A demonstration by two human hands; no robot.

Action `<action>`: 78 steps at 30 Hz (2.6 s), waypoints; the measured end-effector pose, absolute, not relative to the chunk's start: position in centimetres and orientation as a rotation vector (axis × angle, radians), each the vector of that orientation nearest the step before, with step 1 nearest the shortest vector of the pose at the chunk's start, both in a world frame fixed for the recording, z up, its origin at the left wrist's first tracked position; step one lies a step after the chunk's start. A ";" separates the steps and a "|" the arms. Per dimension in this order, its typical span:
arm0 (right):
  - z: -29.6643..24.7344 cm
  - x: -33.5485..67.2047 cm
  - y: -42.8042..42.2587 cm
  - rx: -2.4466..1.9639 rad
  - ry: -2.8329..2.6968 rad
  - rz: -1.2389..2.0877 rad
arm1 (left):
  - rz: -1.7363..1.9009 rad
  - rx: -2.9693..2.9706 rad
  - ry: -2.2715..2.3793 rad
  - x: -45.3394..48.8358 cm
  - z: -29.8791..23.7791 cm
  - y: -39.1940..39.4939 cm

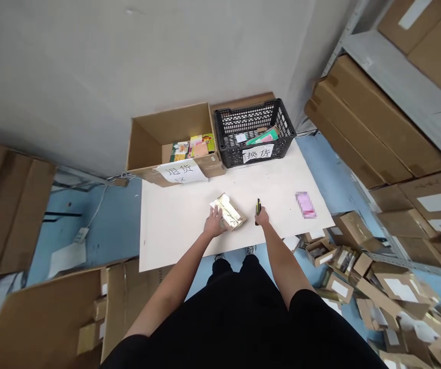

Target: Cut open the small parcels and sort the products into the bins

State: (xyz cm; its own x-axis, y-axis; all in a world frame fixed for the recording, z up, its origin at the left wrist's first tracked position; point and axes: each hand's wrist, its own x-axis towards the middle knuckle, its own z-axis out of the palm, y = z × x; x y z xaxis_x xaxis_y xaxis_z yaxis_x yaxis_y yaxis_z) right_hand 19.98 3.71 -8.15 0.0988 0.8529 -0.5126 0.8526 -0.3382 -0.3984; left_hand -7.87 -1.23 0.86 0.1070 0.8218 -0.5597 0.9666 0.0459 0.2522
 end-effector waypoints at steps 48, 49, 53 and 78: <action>3.7 17.3 0.5 -2.130 -1.970 1.098 | -0.254 1.643 1.901 -5.5 0.5 -1.2; 2.9 16.7 0.2 -2.169 -1.901 1.111 | -0.250 1.642 1.934 -4.6 0.4 -1.5; 0.3 13.5 0.5 -2.230 -1.782 1.131 | -0.225 1.576 2.032 -1.5 0.1 -3.4; 1.0 18.9 1.3 -1.992 -1.419 1.730 | -0.376 1.900 1.789 -4.5 -1.1 -0.7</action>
State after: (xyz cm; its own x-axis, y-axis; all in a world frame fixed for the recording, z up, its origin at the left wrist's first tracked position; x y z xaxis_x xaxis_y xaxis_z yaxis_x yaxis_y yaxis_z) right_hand 18.89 1.33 0.99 -0.1100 0.7107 -0.6948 0.5426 -0.5428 -0.6411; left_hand -4.53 -0.72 -1.15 0.0988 0.8477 -0.5212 0.9859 -0.0121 0.1671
